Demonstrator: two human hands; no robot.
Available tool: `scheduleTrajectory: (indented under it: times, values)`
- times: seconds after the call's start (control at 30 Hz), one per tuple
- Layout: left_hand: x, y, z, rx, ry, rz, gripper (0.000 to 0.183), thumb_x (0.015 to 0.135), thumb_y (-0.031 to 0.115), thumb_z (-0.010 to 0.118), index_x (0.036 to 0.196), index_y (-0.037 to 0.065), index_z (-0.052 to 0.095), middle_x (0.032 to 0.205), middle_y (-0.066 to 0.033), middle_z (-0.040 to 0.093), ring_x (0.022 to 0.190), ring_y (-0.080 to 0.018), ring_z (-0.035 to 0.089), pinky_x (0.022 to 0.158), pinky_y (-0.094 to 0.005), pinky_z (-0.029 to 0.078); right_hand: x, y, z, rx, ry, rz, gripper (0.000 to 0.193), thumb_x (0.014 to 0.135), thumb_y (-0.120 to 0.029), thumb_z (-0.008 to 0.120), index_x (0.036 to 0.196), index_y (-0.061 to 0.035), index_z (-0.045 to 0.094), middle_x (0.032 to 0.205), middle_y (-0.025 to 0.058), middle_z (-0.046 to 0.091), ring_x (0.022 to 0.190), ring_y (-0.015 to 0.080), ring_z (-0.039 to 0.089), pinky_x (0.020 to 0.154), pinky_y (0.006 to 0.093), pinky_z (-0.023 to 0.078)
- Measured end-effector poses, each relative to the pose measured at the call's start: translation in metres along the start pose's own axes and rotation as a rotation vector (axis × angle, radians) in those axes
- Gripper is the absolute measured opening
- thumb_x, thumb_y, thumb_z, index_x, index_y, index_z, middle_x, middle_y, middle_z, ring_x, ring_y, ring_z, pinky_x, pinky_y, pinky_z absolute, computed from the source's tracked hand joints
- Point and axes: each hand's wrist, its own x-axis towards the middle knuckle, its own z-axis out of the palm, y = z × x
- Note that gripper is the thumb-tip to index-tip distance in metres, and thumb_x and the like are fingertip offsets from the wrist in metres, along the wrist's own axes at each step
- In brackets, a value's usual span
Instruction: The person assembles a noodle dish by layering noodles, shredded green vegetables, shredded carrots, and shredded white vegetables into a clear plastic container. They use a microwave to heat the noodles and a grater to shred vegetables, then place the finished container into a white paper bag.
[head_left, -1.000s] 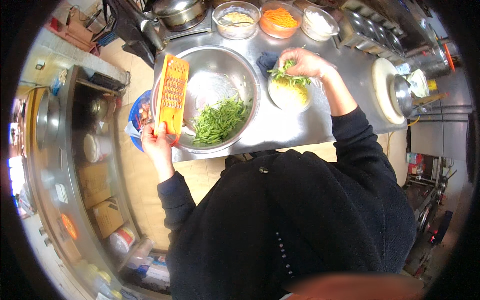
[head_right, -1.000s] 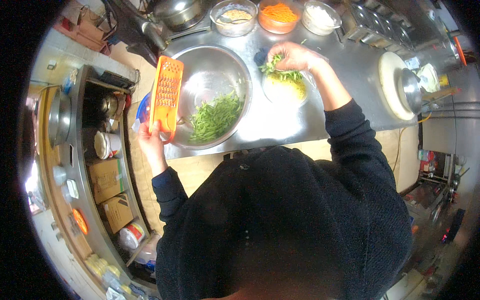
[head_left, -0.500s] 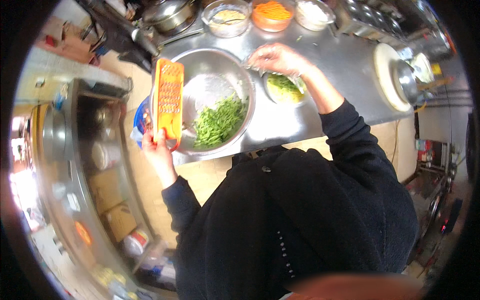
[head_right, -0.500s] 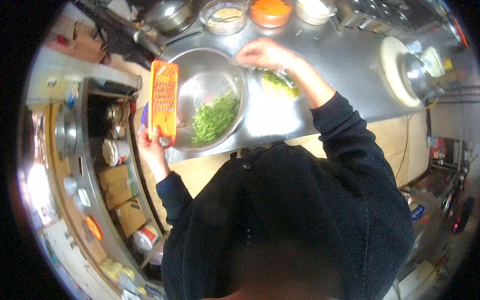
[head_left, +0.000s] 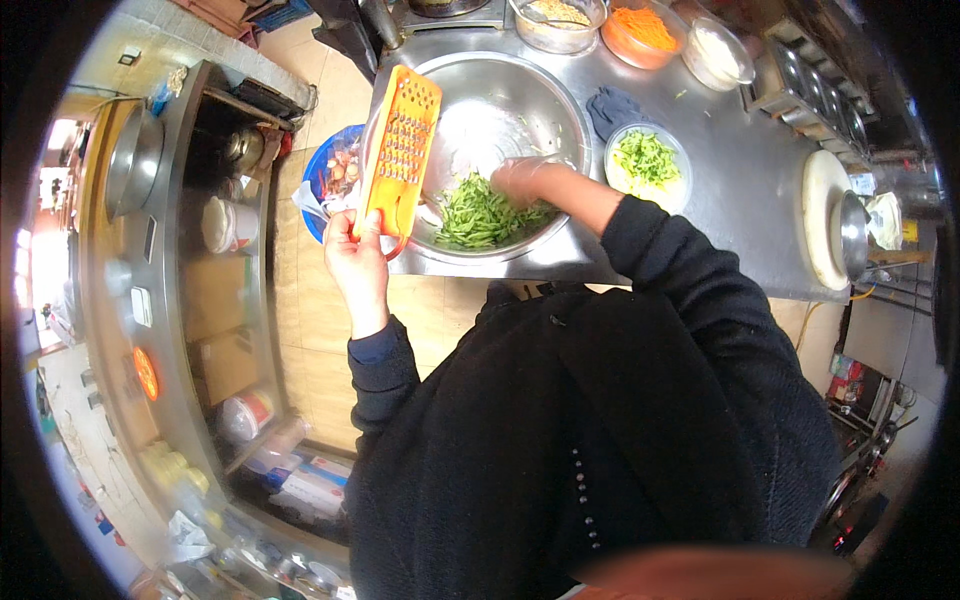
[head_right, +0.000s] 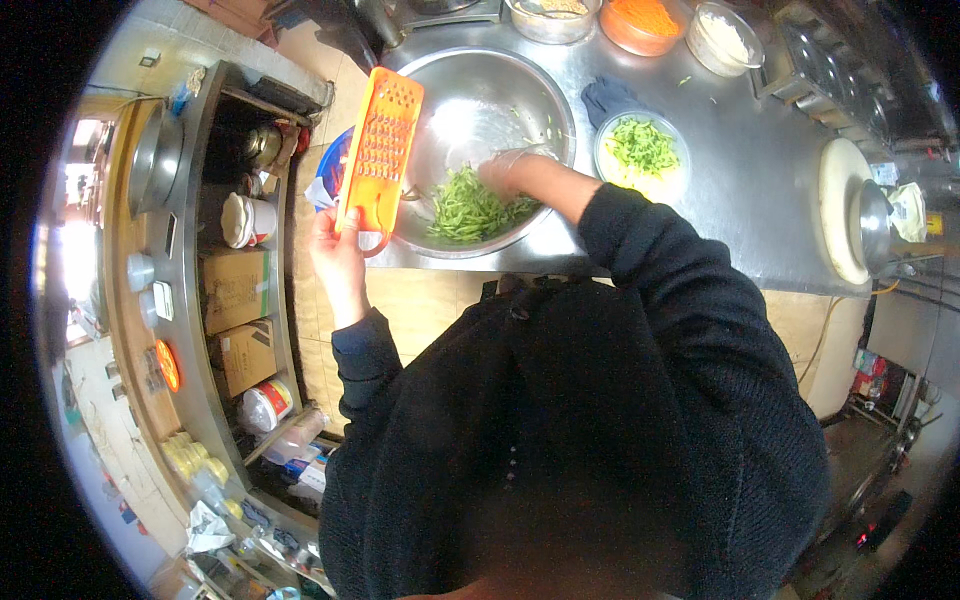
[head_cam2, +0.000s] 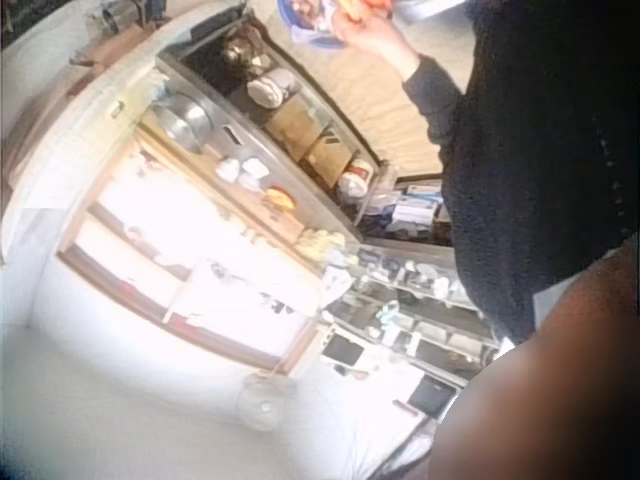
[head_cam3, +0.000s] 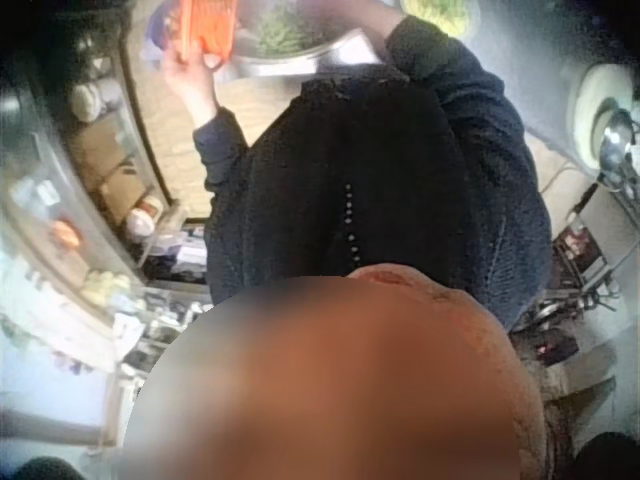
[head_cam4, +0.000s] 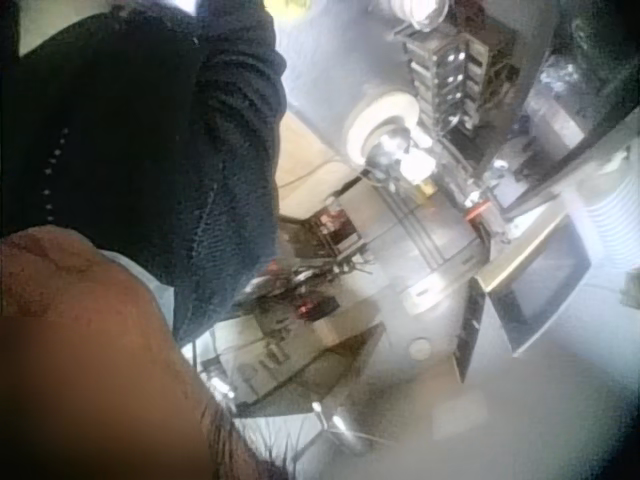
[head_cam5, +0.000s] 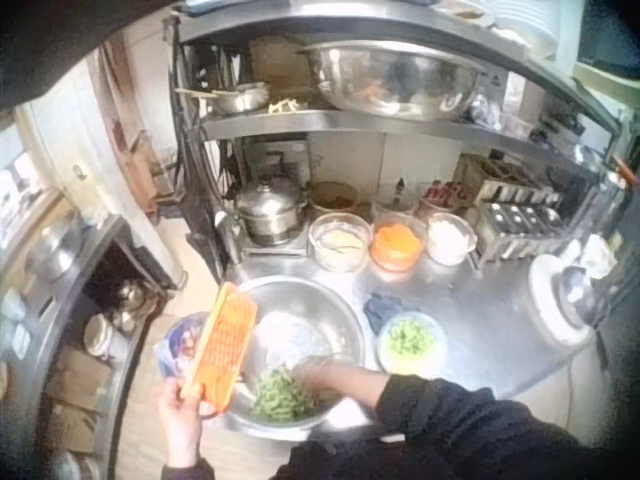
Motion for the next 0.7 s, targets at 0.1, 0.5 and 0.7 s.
scheduleTrajectory:
  times: [0.1,0.5,0.7]
  values:
    - [0.001,-0.005,-0.005,0.035,0.012,0.033,0.012,0.082,0.006,0.069,0.081,-0.001,0.059,0.079,-0.0089,0.056,0.074,-0.0171,0.053,0.071,-0.0292,0.044,-0.015,0.020,-0.004,0.239,0.302,-0.099,0.023,0.072,-0.015,0.071,0.093,-0.0038,0.069,0.089,0.0178,0.068,0.090,0.0316,0.065,0.080,0.0412,0.052]
    - [0.014,0.009,0.022,-0.020,-0.142,0.092,0.008,0.090,0.007,0.064,0.087,0.002,0.059,0.077,-0.0010,0.061,0.069,-0.0068,0.052,0.065,-0.0218,0.044,-0.069,0.034,-0.008,0.645,0.750,-0.218,0.033,0.067,-0.004,0.067,0.100,-0.0056,0.069,0.091,0.0137,0.068,0.085,0.0280,0.065,0.078,0.0346,0.051]
    - [0.022,0.006,0.032,0.003,-0.186,0.125,0.007,0.090,0.007,0.064,0.088,0.002,0.059,0.079,-0.0009,0.062,0.070,-0.0066,0.053,0.067,-0.0215,0.044,-0.194,0.090,-0.010,0.651,0.925,-0.165,0.037,0.068,0.002,0.070,0.103,-0.0056,0.067,0.094,0.0075,0.066,0.088,0.0210,0.064,0.079,0.0315,0.051]
